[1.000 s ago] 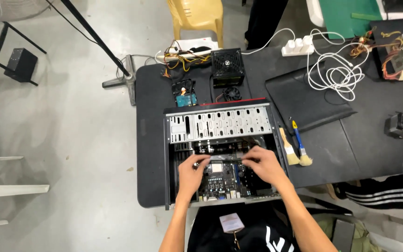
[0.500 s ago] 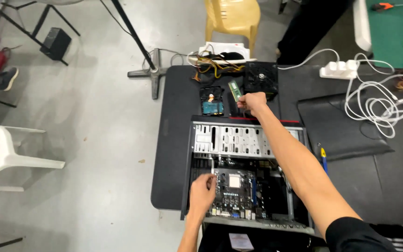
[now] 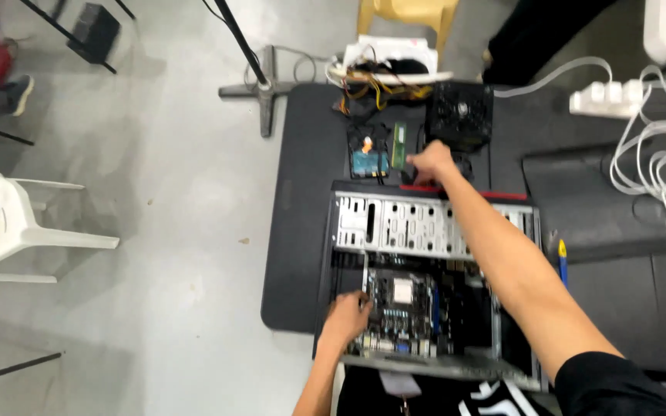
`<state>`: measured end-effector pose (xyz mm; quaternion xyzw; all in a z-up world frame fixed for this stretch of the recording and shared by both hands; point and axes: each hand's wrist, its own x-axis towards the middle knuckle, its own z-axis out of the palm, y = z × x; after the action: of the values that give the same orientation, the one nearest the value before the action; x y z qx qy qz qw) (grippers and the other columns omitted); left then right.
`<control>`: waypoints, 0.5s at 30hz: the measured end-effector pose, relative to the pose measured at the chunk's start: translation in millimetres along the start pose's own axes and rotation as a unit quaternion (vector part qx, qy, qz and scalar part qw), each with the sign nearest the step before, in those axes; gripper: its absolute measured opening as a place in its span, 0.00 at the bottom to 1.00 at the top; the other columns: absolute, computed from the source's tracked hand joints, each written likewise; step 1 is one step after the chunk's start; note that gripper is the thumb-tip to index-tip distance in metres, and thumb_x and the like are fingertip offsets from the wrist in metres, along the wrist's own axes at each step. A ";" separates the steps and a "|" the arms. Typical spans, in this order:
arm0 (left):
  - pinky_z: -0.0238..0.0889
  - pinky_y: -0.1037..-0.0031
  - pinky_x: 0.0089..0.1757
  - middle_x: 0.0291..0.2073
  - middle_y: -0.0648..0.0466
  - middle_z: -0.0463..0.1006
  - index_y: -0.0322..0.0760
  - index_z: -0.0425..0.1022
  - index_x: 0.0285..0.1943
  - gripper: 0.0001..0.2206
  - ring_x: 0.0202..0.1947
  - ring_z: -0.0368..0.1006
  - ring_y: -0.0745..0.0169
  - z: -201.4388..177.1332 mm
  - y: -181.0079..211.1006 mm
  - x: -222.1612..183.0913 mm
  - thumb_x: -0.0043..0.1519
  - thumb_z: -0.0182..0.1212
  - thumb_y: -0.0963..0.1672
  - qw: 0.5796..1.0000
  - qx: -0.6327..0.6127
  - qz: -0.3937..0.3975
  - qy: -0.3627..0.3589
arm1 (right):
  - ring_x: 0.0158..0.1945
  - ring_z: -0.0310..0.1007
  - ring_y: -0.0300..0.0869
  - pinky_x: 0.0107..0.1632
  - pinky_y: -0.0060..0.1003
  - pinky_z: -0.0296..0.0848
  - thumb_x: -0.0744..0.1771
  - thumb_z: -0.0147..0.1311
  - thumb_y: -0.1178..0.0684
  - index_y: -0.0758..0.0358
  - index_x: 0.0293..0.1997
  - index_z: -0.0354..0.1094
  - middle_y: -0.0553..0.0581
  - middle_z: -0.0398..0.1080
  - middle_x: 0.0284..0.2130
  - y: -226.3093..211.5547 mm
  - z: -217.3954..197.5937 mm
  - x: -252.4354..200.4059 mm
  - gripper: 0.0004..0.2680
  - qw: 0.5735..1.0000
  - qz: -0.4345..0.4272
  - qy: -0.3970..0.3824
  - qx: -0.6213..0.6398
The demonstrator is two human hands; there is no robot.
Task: The person is disassembling a computer to clean the power supply and heat sink using a brush and screwdriver.
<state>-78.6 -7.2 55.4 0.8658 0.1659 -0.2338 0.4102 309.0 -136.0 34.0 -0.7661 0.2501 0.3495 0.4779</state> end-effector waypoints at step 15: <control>0.71 0.48 0.50 0.55 0.31 0.77 0.31 0.78 0.59 0.19 0.55 0.76 0.31 13.6 19.6 2.4 0.66 0.57 0.48 0.989 0.136 0.008 -0.060 | 0.24 0.74 0.40 0.28 0.35 0.74 0.68 0.59 0.60 0.67 0.43 0.79 0.57 0.74 0.22 350.3 -228.6 -208.1 0.04 0.830 -0.309 0.465 0.026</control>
<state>-70.8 -29.6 59.0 0.8995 0.1006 -0.3020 0.2993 -5.7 -479.6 68.4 -0.8626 0.2023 -0.2200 0.4081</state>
